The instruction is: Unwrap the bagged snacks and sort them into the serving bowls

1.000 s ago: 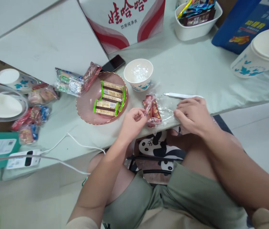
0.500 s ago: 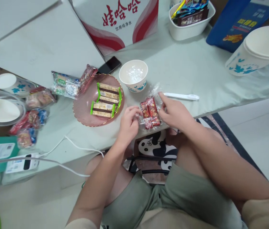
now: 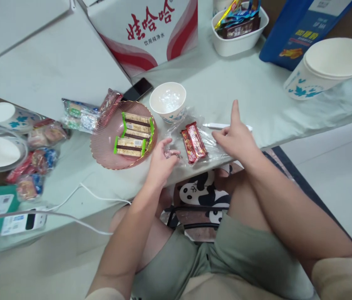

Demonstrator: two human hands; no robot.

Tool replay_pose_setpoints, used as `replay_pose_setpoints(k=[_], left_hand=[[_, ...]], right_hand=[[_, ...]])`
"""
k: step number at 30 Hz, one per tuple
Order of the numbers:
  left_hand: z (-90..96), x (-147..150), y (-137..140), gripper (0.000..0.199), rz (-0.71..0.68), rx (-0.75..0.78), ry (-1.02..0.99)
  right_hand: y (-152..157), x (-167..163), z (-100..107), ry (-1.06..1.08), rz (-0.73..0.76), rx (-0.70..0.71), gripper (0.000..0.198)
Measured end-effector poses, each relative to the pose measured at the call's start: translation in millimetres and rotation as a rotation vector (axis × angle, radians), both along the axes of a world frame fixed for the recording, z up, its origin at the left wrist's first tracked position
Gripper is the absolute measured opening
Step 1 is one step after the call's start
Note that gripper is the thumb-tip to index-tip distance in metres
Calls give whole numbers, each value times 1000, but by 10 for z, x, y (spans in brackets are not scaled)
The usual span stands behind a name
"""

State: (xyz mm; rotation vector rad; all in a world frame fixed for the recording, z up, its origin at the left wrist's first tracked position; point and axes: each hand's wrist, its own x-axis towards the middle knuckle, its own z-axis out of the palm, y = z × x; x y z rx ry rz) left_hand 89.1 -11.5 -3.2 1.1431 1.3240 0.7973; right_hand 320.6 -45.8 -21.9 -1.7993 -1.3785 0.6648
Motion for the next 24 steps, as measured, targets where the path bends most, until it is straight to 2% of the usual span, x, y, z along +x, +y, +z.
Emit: replay_pose_setpoints(k=[3,6,8,10,13,15,20,22,24], left_hand=[[-17,-51,-21,59,-69,57,46],[1,-99,-60,45,-173,216,174],[23,-102,-80,36,-215,328,247],[30,-75,-81,37,-240,418,316],[-7,-5,-40,39,-317,469,414],[-49,37,-3,39,-336,467,446],[-110,32,26,54,-239,503,412],[-112,-5,11,56,-198,476,372],[-101,-34,-8,61,-164,392,303]], right_hand=[[-53,99,77,-186,-77,127,85],[-139,50,227,-280,-162,239,56],[-169,-74,307,-294,-99,314,32],[-148,-248,348,-279,68,372,21],[-19,-512,345,-201,290,386,26],[105,-617,303,-165,305,338,32],[326,-488,79,-225,82,179,46],[323,-374,17,-274,-7,195,56],[263,-319,32,-309,-29,226,55]])
